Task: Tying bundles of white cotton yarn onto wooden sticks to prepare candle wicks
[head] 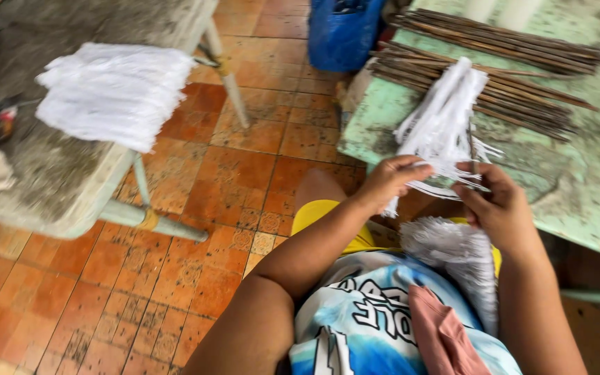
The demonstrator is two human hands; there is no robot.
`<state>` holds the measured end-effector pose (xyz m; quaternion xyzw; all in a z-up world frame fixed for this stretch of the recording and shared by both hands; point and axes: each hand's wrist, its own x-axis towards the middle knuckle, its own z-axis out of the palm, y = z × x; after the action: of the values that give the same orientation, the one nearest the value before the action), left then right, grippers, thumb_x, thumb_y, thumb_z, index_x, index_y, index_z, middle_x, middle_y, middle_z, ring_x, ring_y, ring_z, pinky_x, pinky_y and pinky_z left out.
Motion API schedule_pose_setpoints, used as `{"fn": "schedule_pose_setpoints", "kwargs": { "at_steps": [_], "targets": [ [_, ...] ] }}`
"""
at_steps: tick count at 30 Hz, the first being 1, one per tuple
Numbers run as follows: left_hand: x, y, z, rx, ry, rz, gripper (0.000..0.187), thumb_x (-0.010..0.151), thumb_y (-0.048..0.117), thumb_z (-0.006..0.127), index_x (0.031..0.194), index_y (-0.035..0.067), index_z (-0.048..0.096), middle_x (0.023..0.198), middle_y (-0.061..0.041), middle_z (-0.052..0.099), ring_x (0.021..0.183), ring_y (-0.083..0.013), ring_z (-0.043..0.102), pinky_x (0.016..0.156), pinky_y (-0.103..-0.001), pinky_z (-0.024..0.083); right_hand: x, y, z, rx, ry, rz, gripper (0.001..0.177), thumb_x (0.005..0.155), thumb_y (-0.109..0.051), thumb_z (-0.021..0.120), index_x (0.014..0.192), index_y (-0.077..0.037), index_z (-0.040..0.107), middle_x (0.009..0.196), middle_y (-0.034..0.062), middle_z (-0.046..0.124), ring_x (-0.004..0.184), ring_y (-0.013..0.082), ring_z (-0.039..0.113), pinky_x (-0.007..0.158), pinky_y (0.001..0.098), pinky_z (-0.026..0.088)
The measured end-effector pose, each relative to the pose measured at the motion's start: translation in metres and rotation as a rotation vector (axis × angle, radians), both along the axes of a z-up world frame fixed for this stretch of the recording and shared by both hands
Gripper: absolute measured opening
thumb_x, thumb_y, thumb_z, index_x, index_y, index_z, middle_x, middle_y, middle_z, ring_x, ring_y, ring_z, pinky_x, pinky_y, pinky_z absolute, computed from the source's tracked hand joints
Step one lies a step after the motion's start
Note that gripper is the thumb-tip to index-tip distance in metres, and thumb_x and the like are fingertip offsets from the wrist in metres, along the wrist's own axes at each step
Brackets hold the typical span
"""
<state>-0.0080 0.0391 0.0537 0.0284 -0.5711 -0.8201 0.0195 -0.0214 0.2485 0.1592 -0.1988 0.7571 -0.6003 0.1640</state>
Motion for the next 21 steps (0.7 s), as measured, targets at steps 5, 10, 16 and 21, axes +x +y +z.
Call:
{"fn": "schedule_pose_setpoints", "kwargs": {
  "at_steps": [5, 10, 16, 21],
  "targets": [
    [0.004, 0.008, 0.014, 0.040, 0.039, 0.062, 0.017, 0.090, 0.026, 0.076, 0.101, 0.014, 0.073, 0.085, -0.002, 0.066, 0.068, -0.0021, 0.053, 0.046, -0.013, 0.031, -0.006, -0.001, -0.023, -0.178, -0.065, -0.060, 0.028, 0.097, -0.005, 0.065, 0.125, -0.002, 0.061, 0.085, 0.0063, 0.058, 0.044, 0.0069, 0.044, 0.035, 0.0210, 0.039],
    [0.010, 0.008, 0.009, 0.055, 0.068, -0.009, 0.018, 0.090, 0.018, 0.078, 0.106, 0.010, 0.072, 0.079, -0.010, 0.068, 0.056, 0.0000, 0.047, 0.044, -0.011, 0.037, -0.013, 0.001, -0.038, -0.332, -0.043, -0.092, 0.028, 0.097, -0.001, 0.064, 0.124, 0.003, 0.062, 0.091, 0.0112, 0.059, 0.038, 0.0061, 0.046, 0.029, 0.0191, 0.039],
    [0.011, 0.006, 0.008, 0.119, 0.098, -0.069, 0.017, 0.089, 0.008, 0.076, 0.104, 0.005, 0.068, 0.080, -0.012, 0.068, 0.054, -0.0060, 0.057, 0.044, -0.018, 0.044, -0.021, 0.011, -0.045, -0.342, -0.029, -0.090, 0.032, 0.093, 0.004, 0.064, 0.125, 0.003, 0.061, 0.093, 0.0111, 0.058, 0.040, 0.0052, 0.046, 0.029, 0.0186, 0.039],
    [0.011, -0.016, -0.016, 0.067, 0.098, -0.053, 0.015, 0.090, 0.012, 0.071, 0.103, 0.006, 0.065, 0.084, -0.002, 0.058, 0.059, -0.0013, 0.048, 0.042, -0.012, 0.037, -0.022, 0.024, -0.042, -0.455, -0.155, -0.076, 0.039, 0.091, 0.004, 0.058, 0.130, 0.005, 0.057, 0.104, 0.0103, 0.054, 0.049, 0.0089, 0.056, 0.036, 0.0191, 0.048]
  ]
}}
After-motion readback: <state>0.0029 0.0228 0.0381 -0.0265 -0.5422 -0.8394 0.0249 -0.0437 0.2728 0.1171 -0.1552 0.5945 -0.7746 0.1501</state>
